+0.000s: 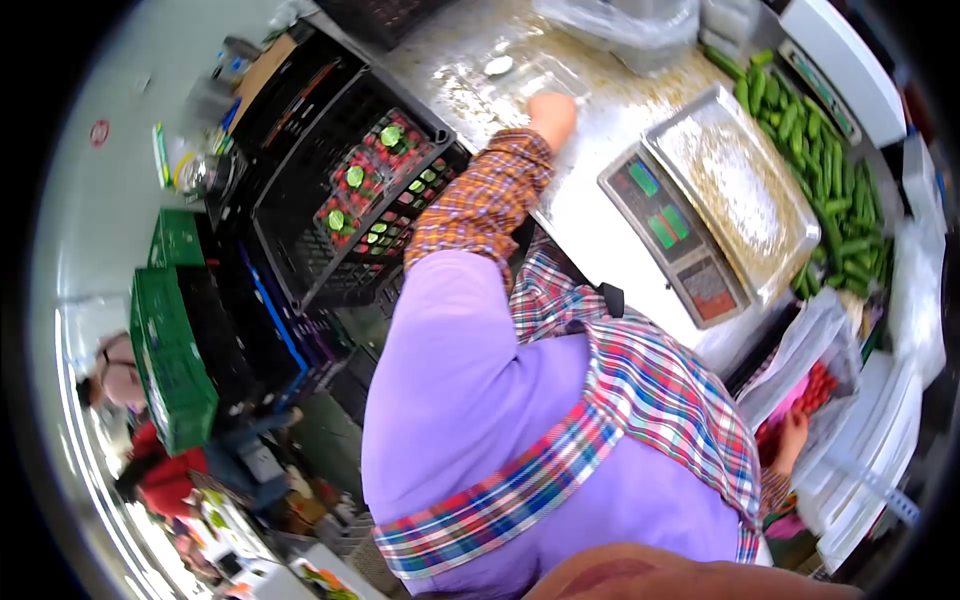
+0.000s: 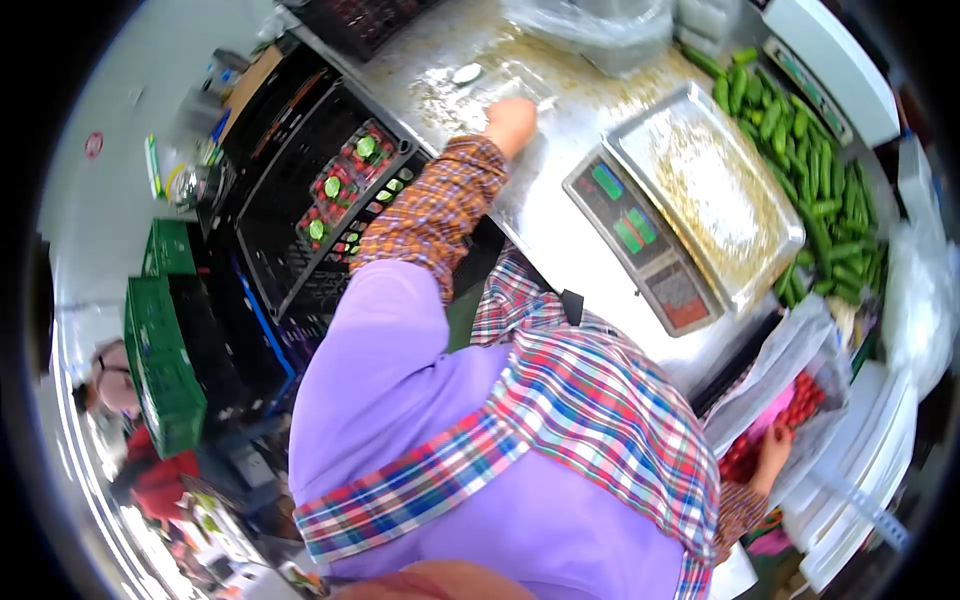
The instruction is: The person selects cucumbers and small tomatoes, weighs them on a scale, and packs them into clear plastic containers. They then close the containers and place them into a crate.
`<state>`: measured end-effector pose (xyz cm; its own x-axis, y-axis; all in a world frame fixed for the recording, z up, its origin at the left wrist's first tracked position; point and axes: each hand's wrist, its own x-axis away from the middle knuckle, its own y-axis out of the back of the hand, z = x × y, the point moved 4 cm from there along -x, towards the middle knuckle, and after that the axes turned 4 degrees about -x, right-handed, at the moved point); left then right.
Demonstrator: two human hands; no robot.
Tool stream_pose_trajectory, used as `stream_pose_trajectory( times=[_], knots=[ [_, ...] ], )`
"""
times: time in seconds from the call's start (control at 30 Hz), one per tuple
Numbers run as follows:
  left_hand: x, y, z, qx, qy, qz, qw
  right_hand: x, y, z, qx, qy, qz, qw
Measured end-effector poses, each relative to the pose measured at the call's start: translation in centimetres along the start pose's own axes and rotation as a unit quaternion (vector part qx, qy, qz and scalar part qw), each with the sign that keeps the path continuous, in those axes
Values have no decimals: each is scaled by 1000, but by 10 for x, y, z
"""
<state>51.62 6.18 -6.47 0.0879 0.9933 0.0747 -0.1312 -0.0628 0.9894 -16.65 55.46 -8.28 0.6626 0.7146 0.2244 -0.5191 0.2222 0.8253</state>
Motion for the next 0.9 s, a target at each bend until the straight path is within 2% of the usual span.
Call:
stream_pose_trajectory(
  times=[0.07,0.1,0.13,0.17,0.27,0.37,0.4,0.47,0.57,0.6,0.67,0.7,0.73,0.8,0.9],
  knots=[
    [-6,5,-3,33,16,-25,999,-3,5,-14,-73,14,-7,997],
    [-7,7,-4,40,31,-33,998,-13,1,-33,-93,89,-27,991],
    [-7,10,-6,48,43,-36,997,-8,3,-25,-144,10,29,989],
    [-4,12,-4,55,53,-38,996,12,7,14,-153,-28,58,986],
    [3,29,2,137,60,-20,989,40,15,80,-62,-18,67,996],
    [-1,27,8,162,5,-29,986,35,16,85,-84,23,55,995],
    [-4,25,9,155,-7,-28,987,42,15,96,-124,-8,61,990],
    [-8,21,8,142,-34,-27,989,40,11,100,-132,-8,66,989],
    [1,32,7,117,-25,-2,993,26,4,79,-105,30,60,992],
    [-16,13,8,105,-53,-21,993,18,3,66,-91,46,54,993],
    [-16,18,15,162,-3,-73,984,8,2,50,-70,70,64,993],
    [-22,15,21,164,-23,-167,972,6,-1,47,-68,76,58,993],
    [-10,35,25,175,13,-144,974,7,-2,48,-58,76,50,994],
    [-13,35,35,179,-8,-180,967,4,-8,40,-63,96,44,992],
    [-10,39,45,194,47,-163,966,16,-8,55,-33,101,54,993]
  ],
)
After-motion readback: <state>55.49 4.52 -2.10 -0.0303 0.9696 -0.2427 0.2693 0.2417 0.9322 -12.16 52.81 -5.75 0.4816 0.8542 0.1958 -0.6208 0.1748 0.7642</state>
